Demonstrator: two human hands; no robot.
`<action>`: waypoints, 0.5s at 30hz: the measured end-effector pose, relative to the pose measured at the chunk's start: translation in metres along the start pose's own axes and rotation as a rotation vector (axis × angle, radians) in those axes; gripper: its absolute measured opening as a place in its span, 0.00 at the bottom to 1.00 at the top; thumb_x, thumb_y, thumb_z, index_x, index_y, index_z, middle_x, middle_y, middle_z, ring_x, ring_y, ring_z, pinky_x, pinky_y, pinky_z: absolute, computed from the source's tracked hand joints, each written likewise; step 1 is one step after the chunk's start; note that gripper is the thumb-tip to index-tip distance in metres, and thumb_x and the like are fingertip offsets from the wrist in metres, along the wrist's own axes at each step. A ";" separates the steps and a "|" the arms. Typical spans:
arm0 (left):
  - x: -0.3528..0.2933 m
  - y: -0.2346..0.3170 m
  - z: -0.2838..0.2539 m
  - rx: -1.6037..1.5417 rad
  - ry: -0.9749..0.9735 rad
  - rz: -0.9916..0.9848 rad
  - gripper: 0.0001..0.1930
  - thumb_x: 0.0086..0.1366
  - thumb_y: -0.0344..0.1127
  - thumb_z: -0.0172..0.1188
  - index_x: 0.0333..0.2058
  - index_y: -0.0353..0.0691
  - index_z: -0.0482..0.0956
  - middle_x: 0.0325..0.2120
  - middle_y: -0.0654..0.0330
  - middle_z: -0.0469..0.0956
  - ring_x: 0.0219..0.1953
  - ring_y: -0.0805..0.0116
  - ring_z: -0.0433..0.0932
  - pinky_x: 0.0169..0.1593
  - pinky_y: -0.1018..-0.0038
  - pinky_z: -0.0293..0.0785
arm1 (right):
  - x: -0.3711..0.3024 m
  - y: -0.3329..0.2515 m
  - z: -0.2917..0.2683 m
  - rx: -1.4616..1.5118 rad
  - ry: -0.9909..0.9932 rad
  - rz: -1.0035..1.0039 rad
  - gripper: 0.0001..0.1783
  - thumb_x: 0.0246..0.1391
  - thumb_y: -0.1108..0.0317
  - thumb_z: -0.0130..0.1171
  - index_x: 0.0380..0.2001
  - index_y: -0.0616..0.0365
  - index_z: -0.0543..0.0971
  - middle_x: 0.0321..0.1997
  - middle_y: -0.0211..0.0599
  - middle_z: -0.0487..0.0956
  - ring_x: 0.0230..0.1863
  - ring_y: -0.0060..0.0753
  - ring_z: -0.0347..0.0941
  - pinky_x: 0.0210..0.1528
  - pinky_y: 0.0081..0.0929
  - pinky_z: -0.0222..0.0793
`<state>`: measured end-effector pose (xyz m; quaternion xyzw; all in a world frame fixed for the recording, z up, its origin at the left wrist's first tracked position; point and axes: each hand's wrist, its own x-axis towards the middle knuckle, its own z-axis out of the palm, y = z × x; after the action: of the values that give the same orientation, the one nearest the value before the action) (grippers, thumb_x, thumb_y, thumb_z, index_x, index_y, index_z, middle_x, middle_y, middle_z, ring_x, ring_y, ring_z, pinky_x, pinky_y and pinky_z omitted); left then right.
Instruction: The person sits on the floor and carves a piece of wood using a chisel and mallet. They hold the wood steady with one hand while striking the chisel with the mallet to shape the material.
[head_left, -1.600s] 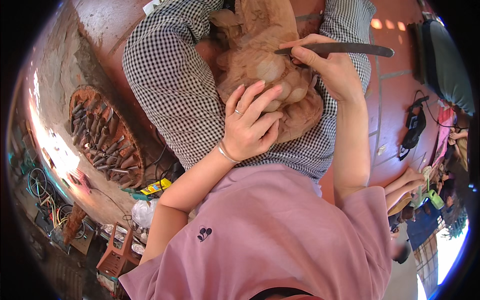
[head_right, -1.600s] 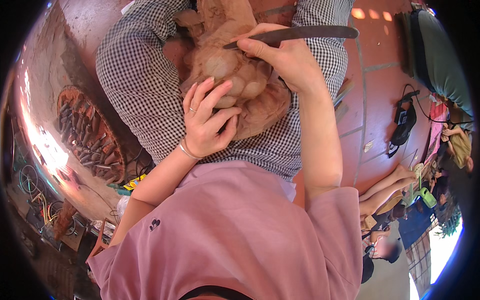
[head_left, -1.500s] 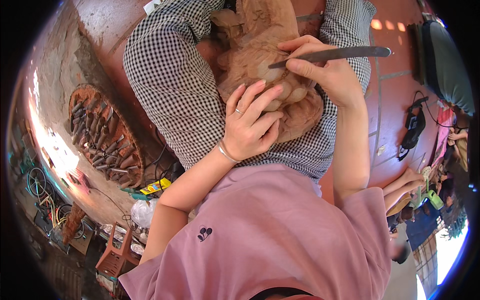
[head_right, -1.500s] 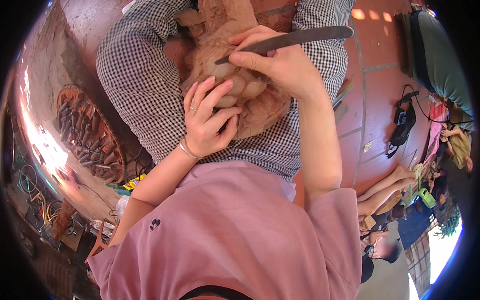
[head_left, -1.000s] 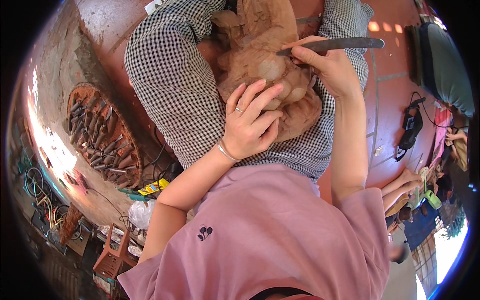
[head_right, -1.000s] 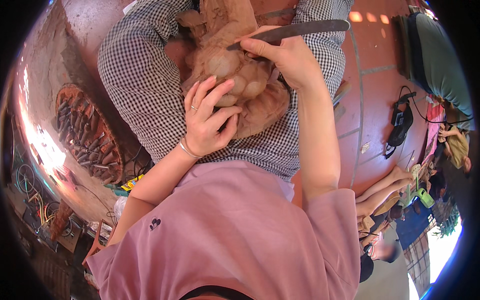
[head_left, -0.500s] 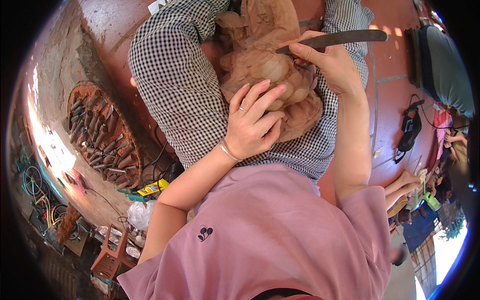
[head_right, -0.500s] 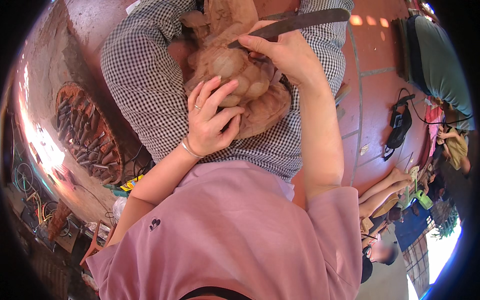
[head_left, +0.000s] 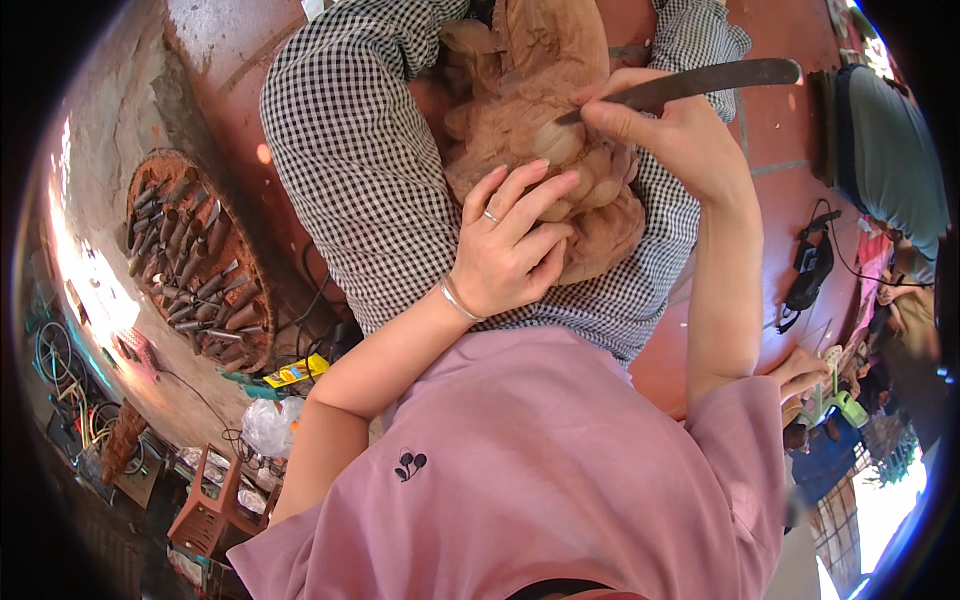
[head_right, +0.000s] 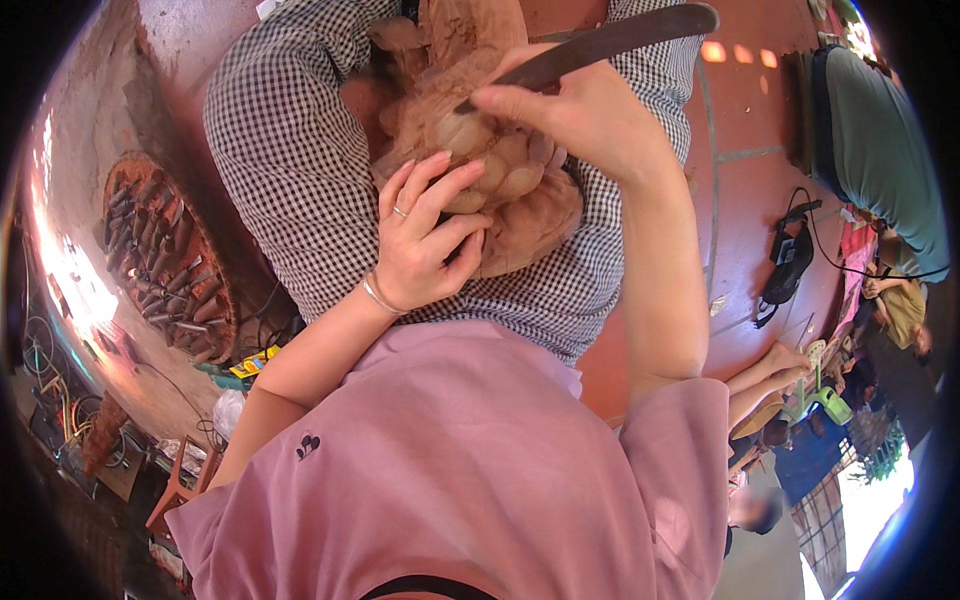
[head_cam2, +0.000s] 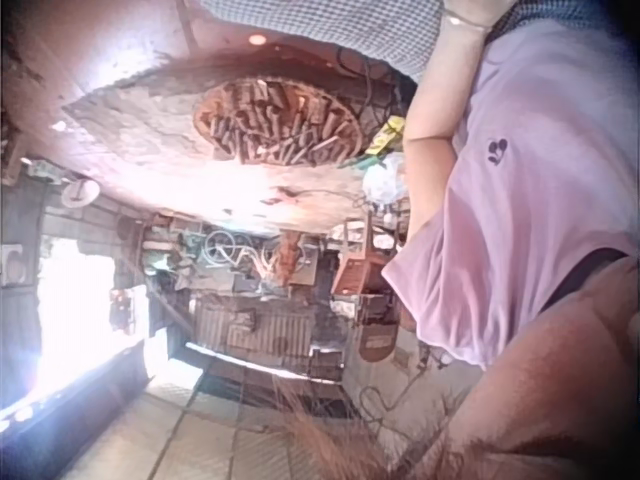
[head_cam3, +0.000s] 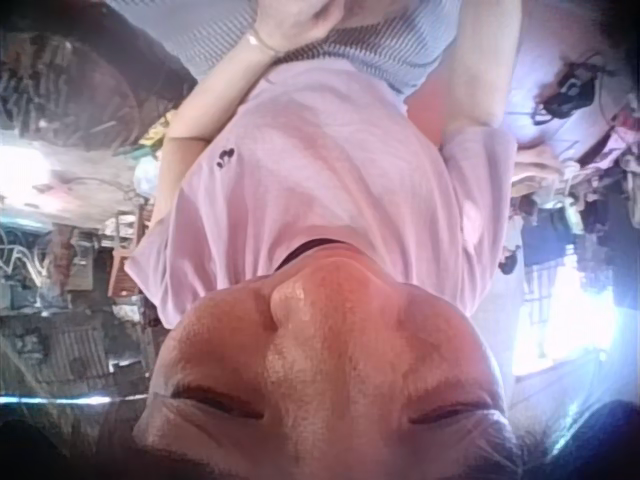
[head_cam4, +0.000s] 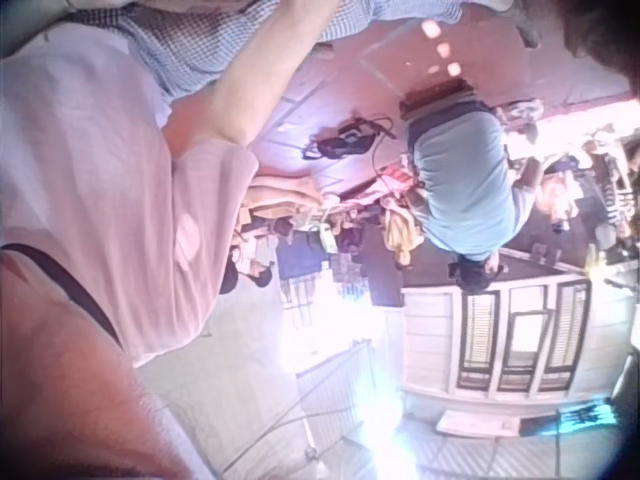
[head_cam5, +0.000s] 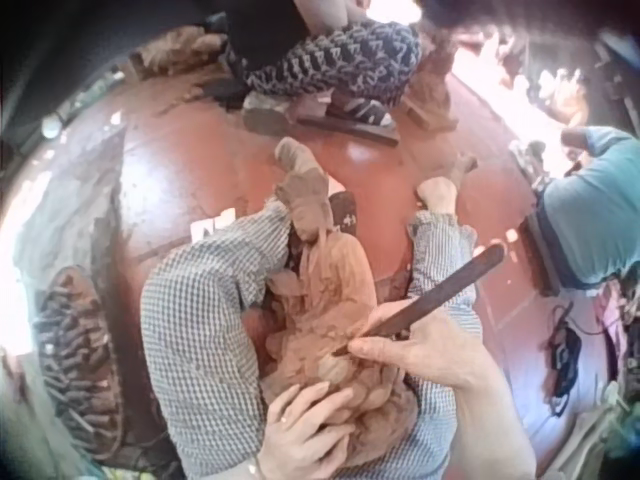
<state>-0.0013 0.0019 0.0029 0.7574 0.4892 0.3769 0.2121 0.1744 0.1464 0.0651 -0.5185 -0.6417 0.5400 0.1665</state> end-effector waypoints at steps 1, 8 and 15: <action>0.001 0.001 0.000 -0.007 0.016 -0.003 0.04 0.48 0.31 0.64 0.26 0.44 0.81 0.54 0.60 0.75 0.59 0.55 0.70 0.63 0.58 0.59 | -0.001 -0.004 0.001 -0.086 -0.019 -0.035 0.13 0.52 0.63 0.66 0.30 0.64 0.81 0.23 0.28 0.76 0.25 0.19 0.70 0.29 0.19 0.65; 0.003 0.002 -0.003 -0.031 0.016 -0.006 0.03 0.49 0.31 0.63 0.25 0.42 0.80 0.54 0.60 0.76 0.59 0.57 0.71 0.62 0.58 0.60 | 0.018 0.009 -0.014 0.155 -0.168 0.107 0.11 0.53 0.64 0.65 0.27 0.63 0.80 0.21 0.28 0.75 0.23 0.18 0.69 0.27 0.19 0.64; 0.001 -0.001 -0.003 -0.028 0.000 0.002 0.05 0.48 0.31 0.65 0.27 0.45 0.83 0.54 0.59 0.76 0.59 0.54 0.70 0.64 0.59 0.57 | 0.016 -0.004 -0.013 0.004 -0.254 0.093 0.11 0.54 0.64 0.66 0.28 0.62 0.81 0.24 0.29 0.78 0.27 0.20 0.73 0.31 0.20 0.67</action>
<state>-0.0039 0.0035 0.0042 0.7550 0.4830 0.3839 0.2221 0.1761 0.1678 0.0677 -0.4748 -0.6319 0.6097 0.0595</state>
